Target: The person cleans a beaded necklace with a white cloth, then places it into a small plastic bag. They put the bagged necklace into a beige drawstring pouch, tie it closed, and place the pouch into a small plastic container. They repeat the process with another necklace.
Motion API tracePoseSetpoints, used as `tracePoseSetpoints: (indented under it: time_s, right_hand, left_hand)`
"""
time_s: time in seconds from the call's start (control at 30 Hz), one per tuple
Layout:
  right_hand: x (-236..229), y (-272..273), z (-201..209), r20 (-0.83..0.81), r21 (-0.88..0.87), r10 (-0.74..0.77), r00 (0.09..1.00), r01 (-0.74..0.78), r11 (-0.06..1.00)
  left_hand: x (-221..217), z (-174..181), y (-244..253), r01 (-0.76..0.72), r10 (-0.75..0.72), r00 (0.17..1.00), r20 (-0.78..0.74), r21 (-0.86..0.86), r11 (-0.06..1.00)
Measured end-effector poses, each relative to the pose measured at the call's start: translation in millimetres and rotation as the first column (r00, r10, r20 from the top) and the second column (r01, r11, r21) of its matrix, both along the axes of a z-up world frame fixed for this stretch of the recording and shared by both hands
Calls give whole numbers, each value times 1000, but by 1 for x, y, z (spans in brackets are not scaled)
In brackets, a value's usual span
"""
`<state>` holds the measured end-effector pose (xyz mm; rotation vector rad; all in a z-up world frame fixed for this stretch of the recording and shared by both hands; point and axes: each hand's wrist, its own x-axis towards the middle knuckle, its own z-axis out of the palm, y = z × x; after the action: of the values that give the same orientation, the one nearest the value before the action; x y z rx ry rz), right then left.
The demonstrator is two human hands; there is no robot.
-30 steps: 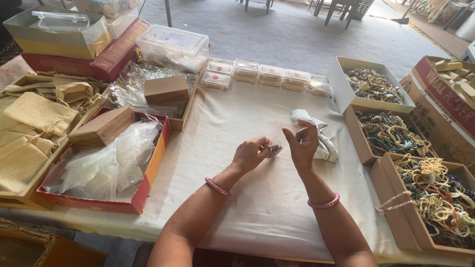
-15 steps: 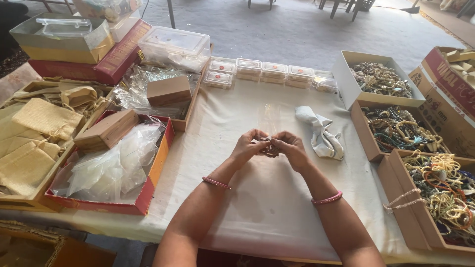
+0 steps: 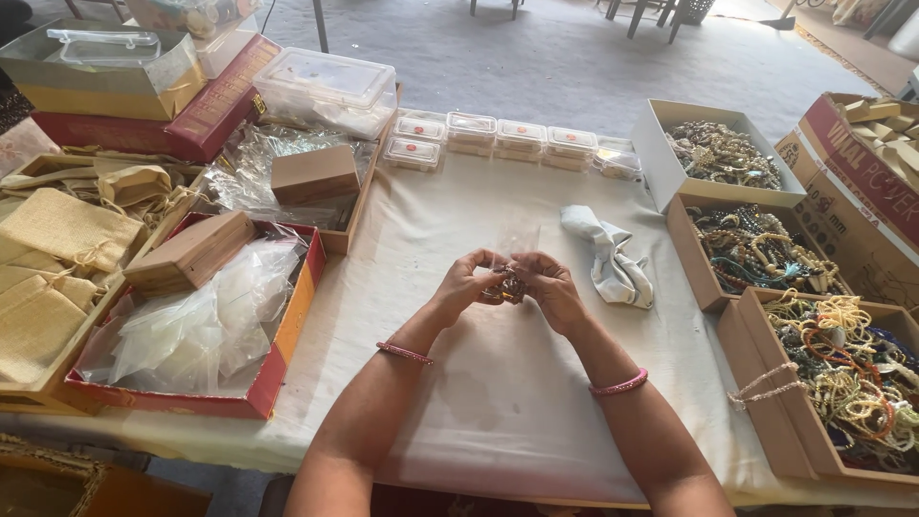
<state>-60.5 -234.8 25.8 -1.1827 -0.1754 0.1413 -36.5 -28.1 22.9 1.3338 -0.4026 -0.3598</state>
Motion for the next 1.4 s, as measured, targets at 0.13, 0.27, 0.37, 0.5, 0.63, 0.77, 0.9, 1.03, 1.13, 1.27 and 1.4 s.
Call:
tracePoseSetpoints:
  time_s: [0.13, 0.27, 0.37, 0.5, 0.63, 0.77, 0.9, 1.03, 1.13, 1.27, 1.4]
  right_hand:
    - [11, -5, -18, 96, -24, 25, 995, -23, 999]
    - [4, 0, -9, 133, -79, -26, 991, 37, 996]
    - [-13, 11, 14, 203, -186, 33, 979, 5, 983]
    - [-28, 22, 37, 600, -569, 117, 791, 320, 758]
    - [-11, 12, 10, 647, -607, 100, 756, 432, 667]
    - [3, 3, -9, 325, -346, -17, 945, 136, 928]
    - [1, 5, -6, 218, -213, -24, 976, 72, 974]
    - [-2, 9, -5, 174, -215, -6, 985, 44, 976]
    - [4, 4, -16, 136, -218, -42, 990, 71, 973]
    - [0, 7, -7, 185, -214, -41, 982, 81, 974]
    - [-6, 12, 5, 233, -187, 43, 971, 1, 982]
  left_hand:
    - [0, 5, 2, -37, 37, 999, -10, 38, 999]
    - [7, -1, 4, -57, 57, 998, -21, 6, 998]
    - [14, -10, 5, -102, 99, 993, -68, -45, 994]
    - [21, -18, 5, -144, 114, 968, -222, -124, 982]
    - [12, -1, 8, -107, 67, 953, -296, -120, 987]
    - [15, -3, 8, -78, 86, 985, -147, 63, 995]
    - [10, -1, 12, -58, 53, 997, 61, 73, 996]
    - [7, -2, 10, -41, 36, 996, 85, 56, 998]
    - [15, -15, 9, -26, 25, 999, 36, 31, 999]
    - [28, -34, 8, -36, 36, 999, 36, -4, 999]
    - [45, -56, 4, -110, 111, 994, 24, -41, 993]
